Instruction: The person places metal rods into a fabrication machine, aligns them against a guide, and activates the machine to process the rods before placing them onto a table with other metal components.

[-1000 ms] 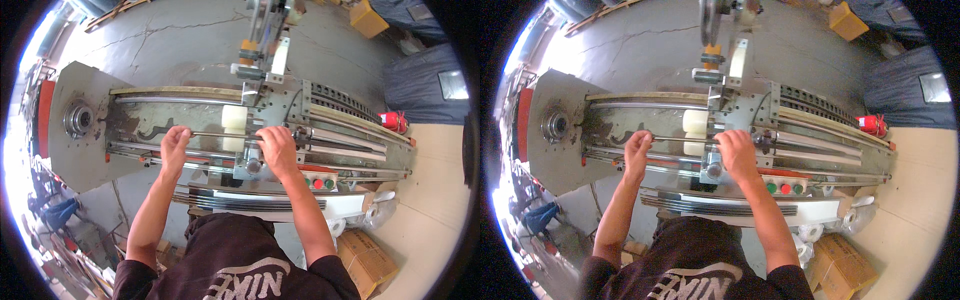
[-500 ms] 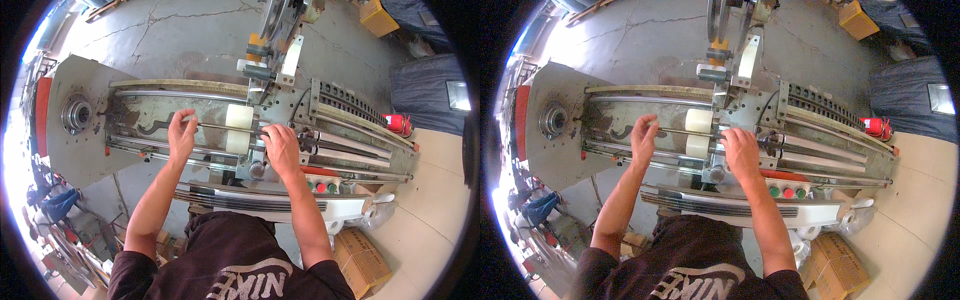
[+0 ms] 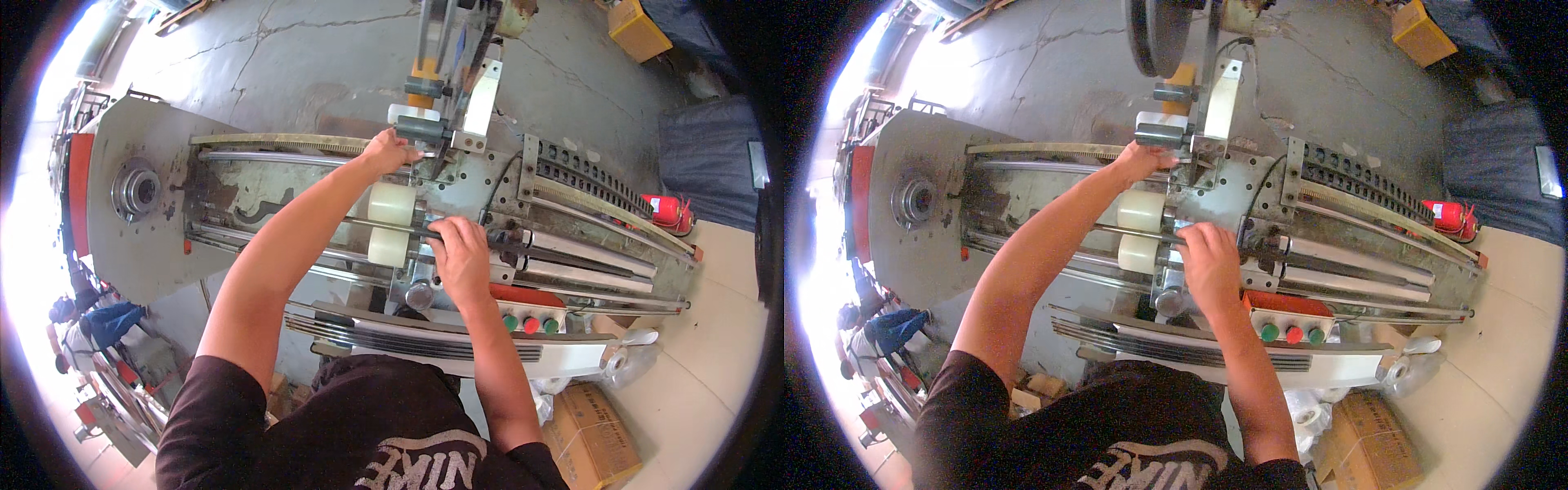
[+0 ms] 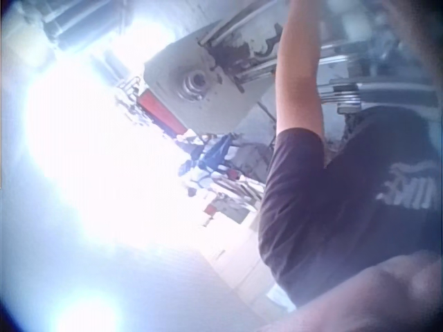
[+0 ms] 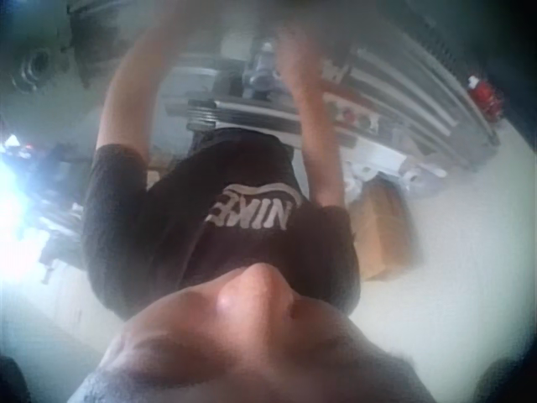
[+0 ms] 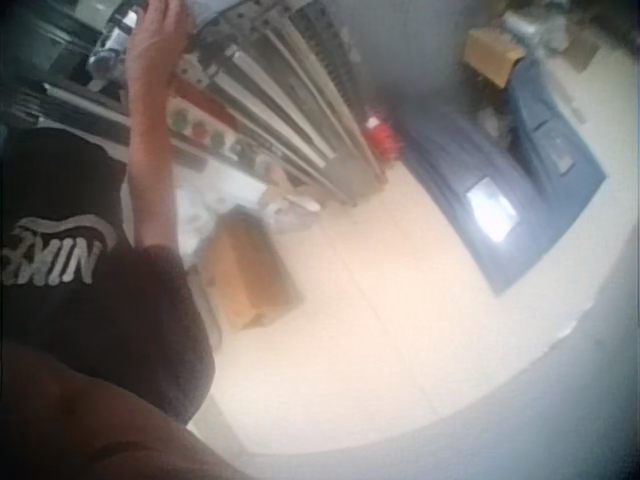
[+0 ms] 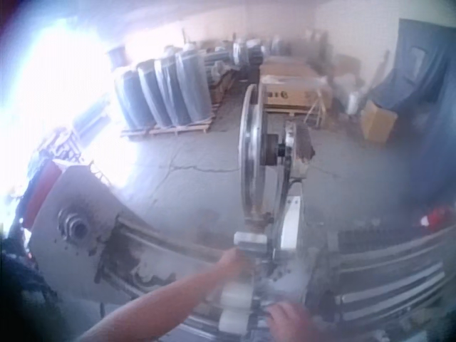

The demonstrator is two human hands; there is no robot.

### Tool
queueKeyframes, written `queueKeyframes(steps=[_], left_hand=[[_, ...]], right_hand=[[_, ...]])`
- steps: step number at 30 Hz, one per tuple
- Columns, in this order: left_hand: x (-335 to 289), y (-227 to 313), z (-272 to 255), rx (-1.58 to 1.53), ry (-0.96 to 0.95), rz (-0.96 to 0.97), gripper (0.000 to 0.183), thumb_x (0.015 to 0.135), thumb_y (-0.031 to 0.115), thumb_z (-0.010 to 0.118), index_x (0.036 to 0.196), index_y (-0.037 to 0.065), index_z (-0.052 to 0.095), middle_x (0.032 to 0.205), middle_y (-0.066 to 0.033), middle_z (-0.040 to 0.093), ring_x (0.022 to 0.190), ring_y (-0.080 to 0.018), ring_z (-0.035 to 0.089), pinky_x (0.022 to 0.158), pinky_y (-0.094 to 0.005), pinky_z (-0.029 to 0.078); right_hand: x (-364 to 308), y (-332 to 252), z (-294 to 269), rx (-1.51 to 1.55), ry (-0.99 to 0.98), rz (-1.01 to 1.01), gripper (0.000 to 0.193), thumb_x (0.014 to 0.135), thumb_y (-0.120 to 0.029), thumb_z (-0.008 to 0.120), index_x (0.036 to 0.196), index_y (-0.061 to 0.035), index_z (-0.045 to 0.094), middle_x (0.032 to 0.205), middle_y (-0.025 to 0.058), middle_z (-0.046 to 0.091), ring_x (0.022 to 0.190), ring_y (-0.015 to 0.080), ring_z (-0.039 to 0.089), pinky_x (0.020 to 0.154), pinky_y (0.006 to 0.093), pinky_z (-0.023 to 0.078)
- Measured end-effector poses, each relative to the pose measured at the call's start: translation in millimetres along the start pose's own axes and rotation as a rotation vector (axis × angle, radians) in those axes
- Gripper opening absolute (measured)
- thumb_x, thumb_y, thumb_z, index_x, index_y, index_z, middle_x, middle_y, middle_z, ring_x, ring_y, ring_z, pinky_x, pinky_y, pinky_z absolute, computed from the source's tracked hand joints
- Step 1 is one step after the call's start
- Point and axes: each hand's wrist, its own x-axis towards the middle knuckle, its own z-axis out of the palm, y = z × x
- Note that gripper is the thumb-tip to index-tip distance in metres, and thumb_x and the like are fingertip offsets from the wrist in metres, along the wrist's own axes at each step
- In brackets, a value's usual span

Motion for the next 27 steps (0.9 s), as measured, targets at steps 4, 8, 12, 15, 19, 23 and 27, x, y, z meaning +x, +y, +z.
queueKeyframes(steps=[4,8,12,15,19,23,27], left_hand=[[-27.1,69.0,-3.9,0.065,-0.227,0.012,0.032,0.090,0.025,0.086,0.109,0.001,0.077,0.100,-0.0032,0.079,0.098,-0.0144,0.071,0.095,-0.0317,0.054],[-62.4,63.2,-50.4,-0.135,-0.434,-0.081,0.025,0.100,0.022,0.076,0.115,0.003,0.077,0.113,-0.0066,0.078,0.105,-0.0139,0.071,0.095,-0.0310,0.056],[-98.7,58.4,-96.2,-0.041,-0.403,-0.222,0.018,0.101,0.017,0.074,0.108,0.001,0.076,0.098,-0.0033,0.075,0.086,-0.0111,0.067,0.080,-0.0258,0.055],[-118.9,45.9,-120.8,-0.227,-0.531,-0.276,0.017,0.101,0.018,0.073,0.108,0.002,0.075,0.096,-0.0038,0.074,0.083,-0.0111,0.065,0.073,-0.0263,0.053],[-145.6,51.5,-122.8,-0.136,-0.419,-0.463,0.022,0.101,0.024,0.075,0.116,0.007,0.073,0.101,-0.0040,0.075,0.095,-0.0153,0.071,0.085,-0.0306,0.059],[-157.5,53.6,-122.6,-0.122,-0.546,-0.456,0.023,0.100,0.025,0.076,0.115,0.008,0.074,0.102,-0.0045,0.075,0.095,-0.0155,0.072,0.087,-0.0312,0.060],[-159.7,42.9,-119.3,-0.173,-0.606,-0.474,0.028,0.098,0.028,0.079,0.114,0.006,0.075,0.101,-0.0047,0.075,0.095,-0.0150,0.072,0.086,-0.0307,0.060]], right_hand=[[-4.7,9.6,-4.3,0.002,0.026,-0.005,0.030,0.081,-0.008,0.081,0.108,-0.0094,0.069,0.108,0.0084,0.067,0.105,0.0338,0.063,0.096,0.0455,0.049],[-9.8,4.7,-10.7,0.015,-0.003,-0.046,0.030,0.083,-0.008,0.080,0.110,-0.0087,0.070,0.107,0.0084,0.067,0.105,0.0338,0.063,0.099,0.0467,0.049],[-12.8,-2.6,-16.5,0.037,0.035,-0.065,0.035,0.077,-0.005,0.085,0.109,-0.0093,0.070,0.107,0.0077,0.066,0.103,0.0323,0.064,0.097,0.0451,0.051],[-15.1,-4.4,-19.8,0.045,0.027,-0.070,0.035,0.077,-0.005,0.085,0.109,-0.0092,0.070,0.108,0.0080,0.066,0.103,0.0324,0.063,0.096,0.0453,0.051],[-17.2,-6.3,-21.2,0.043,0.010,-0.055,0.030,0.081,-0.009,0.082,0.108,-0.0086,0.070,0.107,0.0082,0.067,0.104,0.0326,0.064,0.099,0.0465,0.050],[-18.8,-8.2,-23.3,0.053,-0.011,-0.036,0.027,0.082,-0.011,0.080,0.107,-0.0084,0.070,0.106,0.0083,0.068,0.105,0.0333,0.064,0.101,0.0469,0.049],[-21.0,-8.5,-22.8,0.063,-0.021,-0.033,0.027,0.082,-0.010,0.080,0.108,-0.0086,0.070,0.107,0.0083,0.067,0.105,0.0338,0.064,0.101,0.0470,0.049]])
